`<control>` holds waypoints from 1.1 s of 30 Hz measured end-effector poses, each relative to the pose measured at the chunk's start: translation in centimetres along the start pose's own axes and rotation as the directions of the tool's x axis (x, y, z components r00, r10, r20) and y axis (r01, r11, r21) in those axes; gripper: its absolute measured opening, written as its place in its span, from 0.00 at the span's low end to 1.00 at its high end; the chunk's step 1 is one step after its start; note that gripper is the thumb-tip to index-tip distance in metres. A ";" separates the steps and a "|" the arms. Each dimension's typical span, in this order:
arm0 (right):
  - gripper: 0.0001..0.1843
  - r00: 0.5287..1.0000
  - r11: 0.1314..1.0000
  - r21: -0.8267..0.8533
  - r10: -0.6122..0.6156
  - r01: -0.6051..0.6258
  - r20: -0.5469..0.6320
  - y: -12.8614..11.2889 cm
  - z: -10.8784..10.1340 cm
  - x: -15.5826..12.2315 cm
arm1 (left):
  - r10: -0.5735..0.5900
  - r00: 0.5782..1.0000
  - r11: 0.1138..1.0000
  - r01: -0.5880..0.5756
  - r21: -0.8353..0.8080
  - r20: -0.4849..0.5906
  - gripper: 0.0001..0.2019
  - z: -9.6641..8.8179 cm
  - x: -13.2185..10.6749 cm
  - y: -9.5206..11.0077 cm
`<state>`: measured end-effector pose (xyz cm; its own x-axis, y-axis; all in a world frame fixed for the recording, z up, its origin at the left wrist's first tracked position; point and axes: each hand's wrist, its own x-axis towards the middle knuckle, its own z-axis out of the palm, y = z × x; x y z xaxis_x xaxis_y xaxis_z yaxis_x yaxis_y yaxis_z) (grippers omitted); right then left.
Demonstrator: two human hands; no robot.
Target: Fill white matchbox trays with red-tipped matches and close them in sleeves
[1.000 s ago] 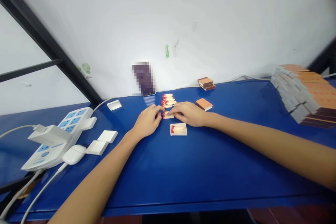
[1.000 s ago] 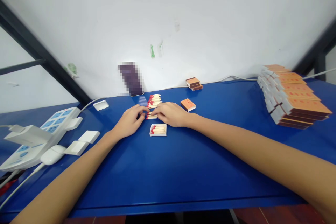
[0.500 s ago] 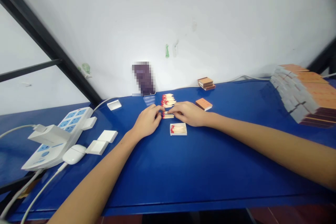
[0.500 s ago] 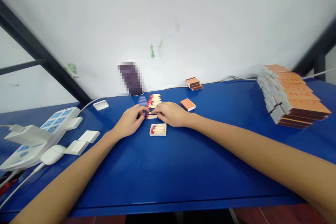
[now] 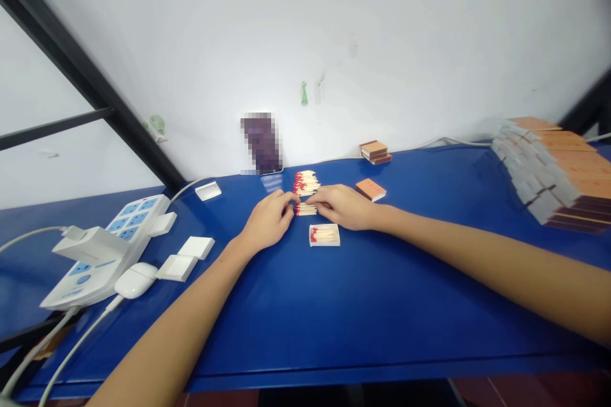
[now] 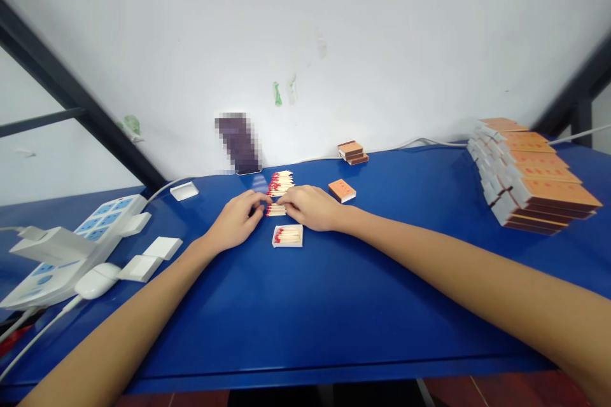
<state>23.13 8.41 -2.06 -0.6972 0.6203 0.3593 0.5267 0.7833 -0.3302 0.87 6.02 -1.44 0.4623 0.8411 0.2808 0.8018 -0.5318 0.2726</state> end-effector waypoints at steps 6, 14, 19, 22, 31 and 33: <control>0.16 0.998 0.999 0.047 0.021 -0.018 -0.062 -0.3 -0.3 -0.1 | 0.005 1.000 0.999 -0.005 -0.033 0.004 0.14 -0.3 0.0 0.2; 0.20 0.998 0.997 0.059 0.054 -0.053 -0.016 -0.4 -0.8 0.2 | 0.024 1.000 0.998 -0.023 -0.052 0.018 0.14 -0.7 -0.2 0.4; 0.16 0.998 0.991 0.124 0.056 -0.056 -0.002 -0.3 -0.7 0.2 | 0.036 0.999 0.997 -0.034 -0.066 0.024 0.10 -0.6 -0.1 0.2; 0.14 0.997 0.986 0.151 0.071 -0.073 0.013 -0.2 -0.7 0.3 | 0.050 0.998 0.996 -0.048 -0.078 0.030 0.10 -0.6 -0.1 0.3; 0.11 0.989 0.996 -0.080 0.038 -0.026 0.146 -1.7 -2.2 0.8 | 0.084 0.992 0.996 -0.081 -0.038 0.096 0.11 -0.8 -0.2 1.1; 0.12 0.983 0.992 -0.128 0.024 -0.001 0.183 -2.1 -2.6 0.7 | 0.090 0.990 0.996 -0.088 -0.026 0.105 0.12 -0.8 -0.3 1.3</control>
<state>22.75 7.31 1.18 -0.7615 0.6210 0.1854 0.5849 0.7818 -0.2163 1.48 4.96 -0.42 0.5702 0.7953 0.2057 0.7478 -0.6062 0.2707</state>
